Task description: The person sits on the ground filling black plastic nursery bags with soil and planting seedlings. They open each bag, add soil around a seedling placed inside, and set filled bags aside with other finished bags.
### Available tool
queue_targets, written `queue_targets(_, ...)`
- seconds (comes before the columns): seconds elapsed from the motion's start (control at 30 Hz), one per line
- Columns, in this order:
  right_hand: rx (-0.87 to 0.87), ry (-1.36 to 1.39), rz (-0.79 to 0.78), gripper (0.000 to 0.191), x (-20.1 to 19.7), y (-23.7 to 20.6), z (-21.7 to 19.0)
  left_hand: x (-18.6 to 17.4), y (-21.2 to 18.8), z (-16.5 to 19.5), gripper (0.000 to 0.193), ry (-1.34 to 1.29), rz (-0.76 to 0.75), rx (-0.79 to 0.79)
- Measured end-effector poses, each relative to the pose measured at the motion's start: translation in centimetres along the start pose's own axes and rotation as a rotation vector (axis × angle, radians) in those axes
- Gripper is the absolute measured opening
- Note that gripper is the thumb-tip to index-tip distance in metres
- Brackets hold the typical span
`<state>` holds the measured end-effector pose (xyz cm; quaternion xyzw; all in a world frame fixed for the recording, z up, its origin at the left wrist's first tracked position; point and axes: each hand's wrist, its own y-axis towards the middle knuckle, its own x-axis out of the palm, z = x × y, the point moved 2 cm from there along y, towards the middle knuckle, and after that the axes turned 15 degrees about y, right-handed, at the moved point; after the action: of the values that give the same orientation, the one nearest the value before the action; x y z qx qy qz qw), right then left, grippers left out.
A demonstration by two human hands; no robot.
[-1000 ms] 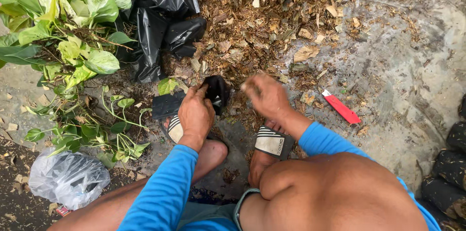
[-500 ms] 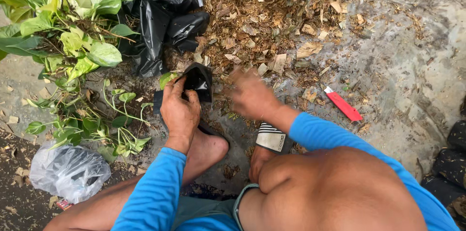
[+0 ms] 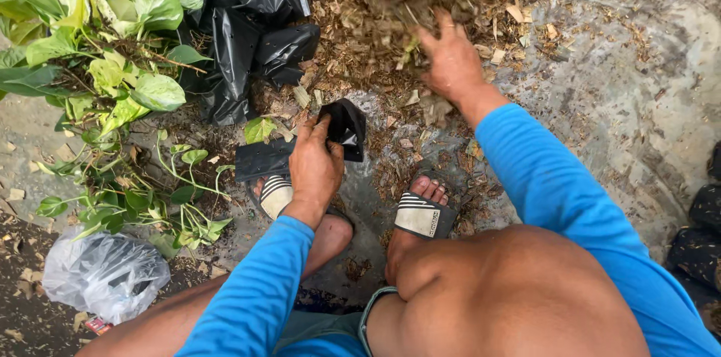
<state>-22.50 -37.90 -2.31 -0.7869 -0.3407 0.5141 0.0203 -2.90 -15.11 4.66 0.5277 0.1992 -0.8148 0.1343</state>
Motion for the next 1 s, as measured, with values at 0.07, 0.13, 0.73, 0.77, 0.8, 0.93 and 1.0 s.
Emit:
queue_targets(0.07, 0.076, 0.196, 0.007, 0.087, -0.7, -0.1, 2.0, 0.2, 0.4, 0.4, 0.052, -0.001, 0.005, 0.027)
queue_targets(0.13, 0.122, 0.498, 0.039, 0.086, -1.8, -0.6, 3.7, 0.5, 0.9, 0.7, 0.051, -0.02, 0.006, 0.039)
queue_targets(0.73, 0.357, 0.977, -0.018, 0.051, -3.7, -5.0, 5.1, 4.3, 4.3, 4.6, 0.068, -0.065, -0.038, 0.154)
queue_targets(0.77, 0.382, 1.167, -0.024, 0.052, -3.9, -5.5, 5.2, 4.5, 4.5, 4.8, 0.069, -0.057, -0.053, 0.163)
queue_targets(0.8, 0.307, 1.365, -0.111, 0.053, -3.7, -6.2, 4.8, 4.9, 4.6, 4.9, 0.072, -0.04, -0.112, 0.148)
queue_targets(0.93, 0.255, 1.651, -0.324, 0.054, -1.0, -8.1, 3.8, 6.2, 4.8, 5.7, 0.071, 0.0, -0.127, 0.29)
queue_targets(1.0, 0.268, 1.446, -0.388, 0.051, 1.2, -8.1, 3.4, 6.5, 4.5, 5.9, 0.071, -0.03, -0.115, 0.351)
